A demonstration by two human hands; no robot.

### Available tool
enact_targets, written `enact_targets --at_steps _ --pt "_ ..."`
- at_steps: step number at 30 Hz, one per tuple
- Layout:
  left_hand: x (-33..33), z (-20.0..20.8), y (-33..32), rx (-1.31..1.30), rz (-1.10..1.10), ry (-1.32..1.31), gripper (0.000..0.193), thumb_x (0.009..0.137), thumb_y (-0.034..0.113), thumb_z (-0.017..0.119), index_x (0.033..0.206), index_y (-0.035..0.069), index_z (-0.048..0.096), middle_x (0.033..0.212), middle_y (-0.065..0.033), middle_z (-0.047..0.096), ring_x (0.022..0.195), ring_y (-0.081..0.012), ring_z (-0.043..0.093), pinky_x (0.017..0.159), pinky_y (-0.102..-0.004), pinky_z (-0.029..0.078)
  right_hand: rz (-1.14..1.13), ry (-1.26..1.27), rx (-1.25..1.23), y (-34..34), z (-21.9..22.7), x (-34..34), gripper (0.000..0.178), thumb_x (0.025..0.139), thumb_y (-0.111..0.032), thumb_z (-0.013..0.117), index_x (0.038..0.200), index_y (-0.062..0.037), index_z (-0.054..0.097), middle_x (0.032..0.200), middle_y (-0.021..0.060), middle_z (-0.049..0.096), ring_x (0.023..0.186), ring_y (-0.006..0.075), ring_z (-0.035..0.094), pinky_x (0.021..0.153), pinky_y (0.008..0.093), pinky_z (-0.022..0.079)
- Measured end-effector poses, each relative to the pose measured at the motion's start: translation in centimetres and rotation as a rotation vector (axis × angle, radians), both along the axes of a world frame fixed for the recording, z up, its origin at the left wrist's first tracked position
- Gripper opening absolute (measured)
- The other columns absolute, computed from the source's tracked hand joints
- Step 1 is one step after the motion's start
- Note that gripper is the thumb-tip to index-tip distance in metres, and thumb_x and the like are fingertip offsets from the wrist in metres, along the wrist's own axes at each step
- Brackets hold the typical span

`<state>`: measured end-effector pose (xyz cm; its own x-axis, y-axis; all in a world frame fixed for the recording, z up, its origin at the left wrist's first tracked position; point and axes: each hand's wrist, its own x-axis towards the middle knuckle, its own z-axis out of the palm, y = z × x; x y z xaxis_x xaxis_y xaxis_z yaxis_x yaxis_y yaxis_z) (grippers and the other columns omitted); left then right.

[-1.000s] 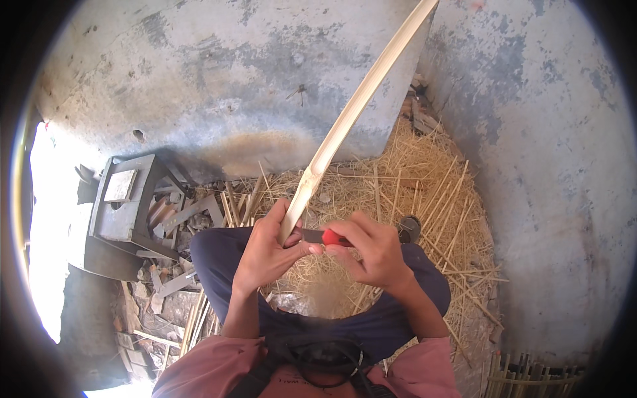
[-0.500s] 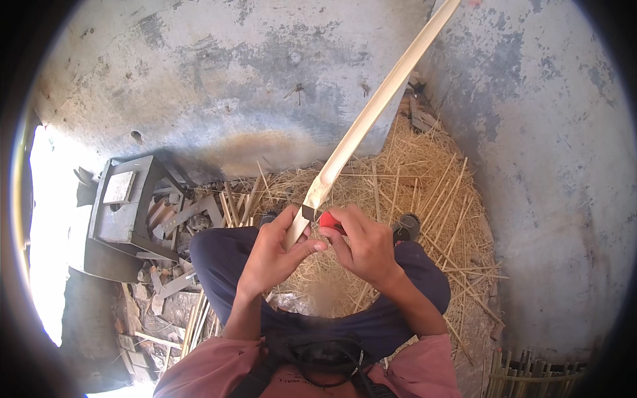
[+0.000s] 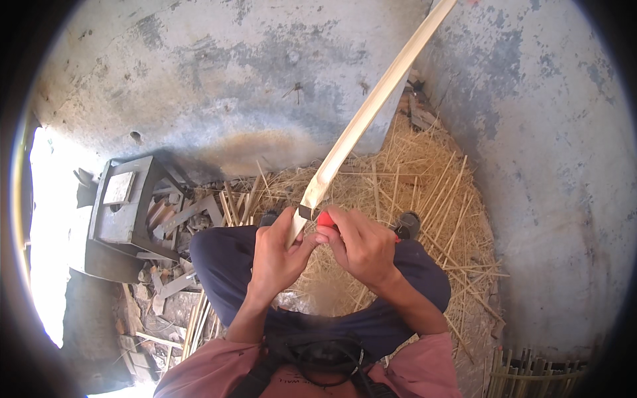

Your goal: The person uses a utility knife to shave thin strips of wood from a long piece of bamboo, repeatedly running the blade down the edge of the wood while holding it by hand.

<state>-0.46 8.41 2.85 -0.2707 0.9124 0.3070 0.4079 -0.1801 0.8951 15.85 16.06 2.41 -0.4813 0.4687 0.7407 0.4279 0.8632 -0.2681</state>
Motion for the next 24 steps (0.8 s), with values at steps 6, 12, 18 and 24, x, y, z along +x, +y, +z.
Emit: enact_targets --at_steps 6,12,18,24 --pt "-0.4 0.2 -0.1 -0.077 -0.011 0.071 0.032 0.093 0.016 0.081 0.113 -0.002 0.064 0.070 -0.0188 0.067 0.062 -0.0297 0.073 0.055 -0.0369 0.051 -0.034 -0.037 0.034 -0.1 -0.4 -0.1 0.032 0.089 -0.018 0.081 0.117 -0.0067 0.070 0.081 0.0041 0.068 0.064 0.0229 0.068 0.054 0.0349 0.051" --pt "-1.2 0.0 0.2 -0.107 -0.147 -0.073 0.029 0.095 0.020 0.081 0.109 0.000 0.064 0.068 -0.0048 0.058 0.063 -0.0116 0.055 0.057 -0.0290 0.043 0.035 -0.024 -0.068 0.5 -0.6 0.1 0.030 0.090 -0.017 0.080 0.116 -0.0063 0.069 0.084 0.0068 0.070 0.066 0.0239 0.071 0.056 0.0356 0.054" --pt "-0.6 -0.4 0.6 -0.045 -0.169 -0.147 0.023 0.100 0.019 0.076 0.109 0.002 0.063 0.074 0.0013 0.060 0.068 -0.0043 0.048 0.059 -0.0244 0.040 0.043 0.093 -0.244 0.2 -1.0 -0.5 0.025 0.095 -0.017 0.076 0.114 -0.0050 0.066 0.087 0.0095 0.072 0.069 0.0262 0.073 0.058 0.0367 0.055" --pt "-0.2 -1.2 1.0 -0.012 -0.124 -0.142 0.026 0.101 0.023 0.076 0.110 0.001 0.065 0.072 0.0000 0.063 0.068 -0.0031 0.046 0.059 -0.0252 0.041 0.033 0.043 -0.227 0.4 -1.1 -0.3 0.023 0.096 -0.017 0.074 0.114 -0.0058 0.066 0.088 0.0099 0.072 0.069 0.0273 0.073 0.057 0.0384 0.054"
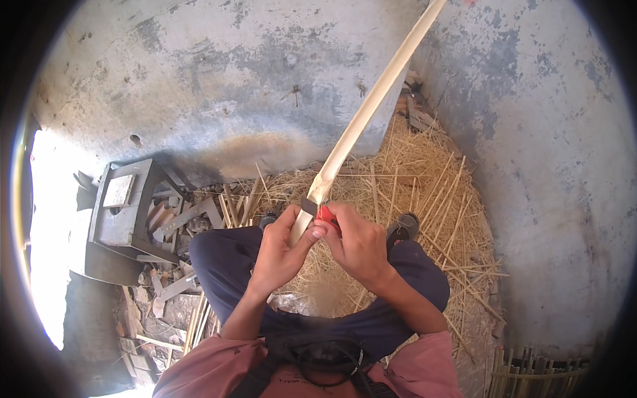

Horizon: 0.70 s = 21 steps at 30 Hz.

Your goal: The person uses a utility knife to shave thin strips of wood from a long piece of bamboo, repeatedly running the blade down the edge of the wood while holding it by hand.

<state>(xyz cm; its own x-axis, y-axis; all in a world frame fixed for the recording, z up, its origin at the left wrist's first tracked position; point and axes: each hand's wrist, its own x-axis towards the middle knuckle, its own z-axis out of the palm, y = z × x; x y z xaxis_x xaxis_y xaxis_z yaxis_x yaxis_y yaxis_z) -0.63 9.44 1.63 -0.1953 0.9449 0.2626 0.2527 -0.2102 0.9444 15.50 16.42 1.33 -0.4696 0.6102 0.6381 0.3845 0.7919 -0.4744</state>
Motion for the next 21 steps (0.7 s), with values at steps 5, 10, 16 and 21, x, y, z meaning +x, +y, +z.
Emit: enact_targets --at_steps 5,10,16,21 --pt "0.52 -0.04 -0.01 -0.015 0.074 0.006 0.030 0.100 0.026 0.078 0.110 0.000 0.067 0.068 0.0011 0.060 0.067 -0.0025 0.044 0.057 -0.0250 0.039 -0.028 -0.006 0.067 0.00 -0.19 -0.29 0.021 0.096 -0.016 0.075 0.113 -0.0064 0.067 0.088 0.0092 0.073 0.068 0.0271 0.073 0.056 0.0372 0.053" --pt "0.57 -0.68 0.24 -0.013 0.107 0.042 0.033 0.099 0.029 0.078 0.106 -0.001 0.067 0.065 0.0005 0.057 0.065 -0.0028 0.042 0.054 -0.0255 0.037 -0.063 -0.004 0.100 0.01 -0.71 -0.50 0.023 0.095 -0.016 0.075 0.115 -0.0062 0.067 0.089 0.0087 0.073 0.068 0.0265 0.072 0.055 0.0364 0.053" --pt "0.62 -0.31 0.20 -0.015 0.163 0.057 0.036 0.097 0.031 0.081 0.097 -0.003 0.067 0.062 -0.0027 0.052 0.064 -0.0038 0.040 0.052 -0.0275 0.036 -0.107 -0.052 0.126 -0.20 -0.77 -0.60 0.025 0.095 -0.015 0.075 0.117 -0.0055 0.068 0.087 0.0088 0.072 0.068 0.0266 0.072 0.055 0.0369 0.054" --pt "0.56 -0.21 0.08 -0.010 0.191 0.109 0.038 0.096 0.031 0.082 0.097 -0.003 0.066 0.063 -0.0029 0.053 0.065 -0.0043 0.039 0.053 -0.0280 0.037 -0.137 -0.043 0.154 -0.56 -0.66 -0.66 0.025 0.095 -0.015 0.075 0.118 -0.0058 0.068 0.088 0.0088 0.072 0.068 0.0264 0.071 0.056 0.0377 0.054"
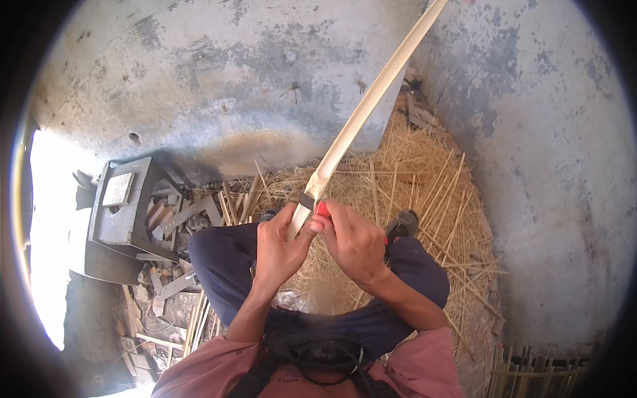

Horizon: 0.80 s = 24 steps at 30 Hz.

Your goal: The person uses a utility knife to shave thin strips of wood from a long piece of bamboo, repeatedly running the blade down the edge of the wood while holding it by hand.

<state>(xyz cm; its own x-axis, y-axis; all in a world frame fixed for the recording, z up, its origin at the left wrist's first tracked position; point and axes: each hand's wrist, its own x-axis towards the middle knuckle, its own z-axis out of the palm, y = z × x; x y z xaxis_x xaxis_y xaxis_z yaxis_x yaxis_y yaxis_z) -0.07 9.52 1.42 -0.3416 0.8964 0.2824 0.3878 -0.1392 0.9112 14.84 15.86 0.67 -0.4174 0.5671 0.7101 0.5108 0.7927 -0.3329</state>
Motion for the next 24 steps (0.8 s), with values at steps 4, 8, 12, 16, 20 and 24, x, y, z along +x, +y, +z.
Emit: enact_targets --at_steps 4,8,12,16,20,24 --pt "-0.4 -0.5 0.2 0.004 -0.016 0.010 0.035 0.097 0.029 0.081 0.099 -0.002 0.066 0.066 -0.0026 0.056 0.064 -0.0048 0.042 0.054 -0.0281 0.038 0.034 -0.013 0.004 0.7 0.0 -0.2 0.025 0.096 -0.017 0.074 0.118 -0.0065 0.068 0.090 0.0078 0.073 0.069 0.0255 0.072 0.056 0.0365 0.054" --pt "-1.5 0.4 0.4 -0.131 -0.162 -0.071 0.030 0.098 0.025 0.079 0.103 -0.001 0.064 0.070 -0.0065 0.062 0.065 -0.0147 0.053 0.058 -0.0320 0.044 0.099 -0.075 -0.053 2.2 1.1 0.8 0.025 0.096 -0.020 0.074 0.118 -0.0086 0.069 0.092 0.0055 0.074 0.071 0.0248 0.073 0.056 0.0349 0.054" --pt "-1.6 0.4 0.7 -0.123 -0.199 -0.033 0.032 0.097 0.025 0.078 0.102 -0.001 0.060 0.073 -0.0175 0.068 0.065 -0.0338 0.069 0.062 -0.0406 0.052 0.097 -0.053 -0.056 2.3 1.6 1.1 0.025 0.097 -0.023 0.074 0.119 -0.0120 0.069 0.090 0.0035 0.074 0.068 0.0237 0.072 0.054 0.0353 0.054" --pt "-1.2 0.2 0.8 -0.098 -0.124 0.010 0.030 0.097 0.022 0.078 0.102 -0.001 0.060 0.074 -0.0194 0.068 0.064 -0.0335 0.068 0.061 -0.0402 0.052 0.047 -0.131 -0.022 2.0 1.9 1.1 0.027 0.097 -0.025 0.074 0.122 -0.0142 0.070 0.083 0.0027 0.070 0.062 0.0220 0.069 0.051 0.0360 0.052" --pt "-0.7 0.3 0.7 -0.119 -0.094 -0.027 0.029 0.097 0.021 0.079 0.103 -0.001 0.061 0.075 -0.0198 0.067 0.064 -0.0328 0.068 0.060 -0.0398 0.052 -0.036 -0.189 0.007 1.2 1.7 1.0 0.028 0.097 -0.027 0.074 0.122 -0.0151 0.070 0.078 0.0023 0.066 0.059 0.0212 0.067 0.050 0.0360 0.052" --pt "-0.9 -0.4 0.7 -0.106 -0.131 -0.047 0.028 0.098 0.024 0.077 0.103 0.000 0.063 0.075 -0.0186 0.067 0.061 -0.0303 0.066 0.059 -0.0388 0.050 -0.057 -0.175 0.029 1.3 1.2 1.1 0.029 0.097 -0.026 0.075 0.122 -0.0152 0.070 0.077 0.0025 0.066 0.058 0.0211 0.067 0.050 0.0360 0.051"
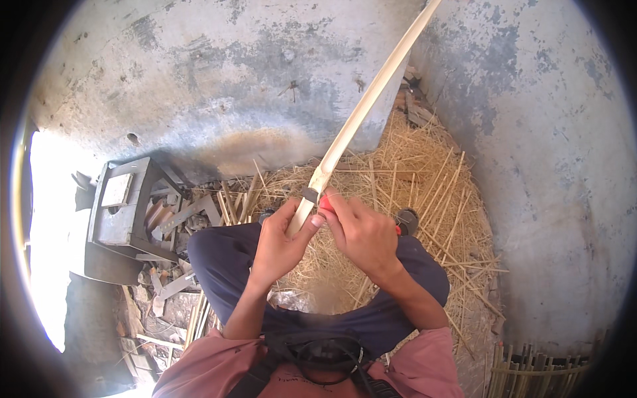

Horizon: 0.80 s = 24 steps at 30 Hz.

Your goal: The person uses a utility knife to shave thin strips of wood from a long piece of bamboo, repeatedly running the blade down the edge of the wood while holding it by hand.

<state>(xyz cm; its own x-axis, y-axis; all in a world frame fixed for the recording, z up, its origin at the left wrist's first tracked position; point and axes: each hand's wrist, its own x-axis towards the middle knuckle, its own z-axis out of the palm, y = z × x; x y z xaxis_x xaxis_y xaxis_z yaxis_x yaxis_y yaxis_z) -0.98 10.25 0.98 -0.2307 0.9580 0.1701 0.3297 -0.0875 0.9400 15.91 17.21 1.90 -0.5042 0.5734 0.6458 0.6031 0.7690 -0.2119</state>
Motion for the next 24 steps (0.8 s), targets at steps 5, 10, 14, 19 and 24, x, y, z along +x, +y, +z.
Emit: enact_targets --at_steps 5,10,14,19,24 --pt "-0.9 0.1 0.1 -0.074 -0.155 -0.117 0.021 0.106 0.021 0.069 0.110 0.001 0.065 0.070 0.0025 0.056 0.062 -0.0027 0.043 0.055 -0.0250 0.038 0.085 0.014 -0.022 0.4 0.5 0.1 0.029 0.096 -0.025 0.075 0.122 -0.0151 0.070 0.078 0.0023 0.066 0.058 0.0220 0.066 0.049 0.0362 0.051" --pt "-1.3 0.4 0.5 -0.009 -0.232 -0.100 0.018 0.106 0.019 0.069 0.111 0.002 0.066 0.074 0.0047 0.055 0.066 -0.0009 0.044 0.057 -0.0228 0.036 0.118 0.028 -0.040 0.6 0.4 0.3 0.028 0.095 -0.024 0.076 0.120 -0.0151 0.069 0.077 0.0023 0.065 0.058 0.0230 0.066 0.050 0.0363 0.050" --pt "-0.7 -0.4 0.6 0.014 -0.141 -0.140 0.022 0.104 0.022 0.072 0.110 0.001 0.067 0.072 0.0063 0.053 0.066 -0.0020 0.045 0.056 -0.0244 0.037 0.116 -0.013 -0.048 0.5 0.6 0.3 0.026 0.096 -0.024 0.074 0.120 -0.0150 0.069 0.077 0.0026 0.064 0.059 0.0233 0.066 0.050 0.0370 0.051" --pt "0.4 0.0 0.5 0.076 -0.024 0.006 0.029 0.100 0.025 0.077 0.107 -0.001 0.067 0.061 0.0014 0.052 0.057 -0.0063 0.045 0.053 -0.0284 0.038 0.082 -0.044 -0.018 0.3 0.9 0.2 0.022 0.098 -0.024 0.072 0.117 -0.0138 0.068 0.076 0.0030 0.063 0.059 0.0234 0.066 0.050 0.0376 0.051" --pt "0.7 -0.9 0.8 0.110 0.048 0.119 0.032 0.097 0.027 0.079 0.104 -0.002 0.068 0.059 -0.0116 0.057 0.050 -0.0163 0.049 0.052 -0.0333 0.042 0.028 -0.167 0.022 0.1 1.1 0.6 0.018 0.099 -0.026 0.071 0.111 -0.0136 0.067 0.075 0.0032 0.061 0.059 0.0228 0.066 0.050 0.0371 0.052"
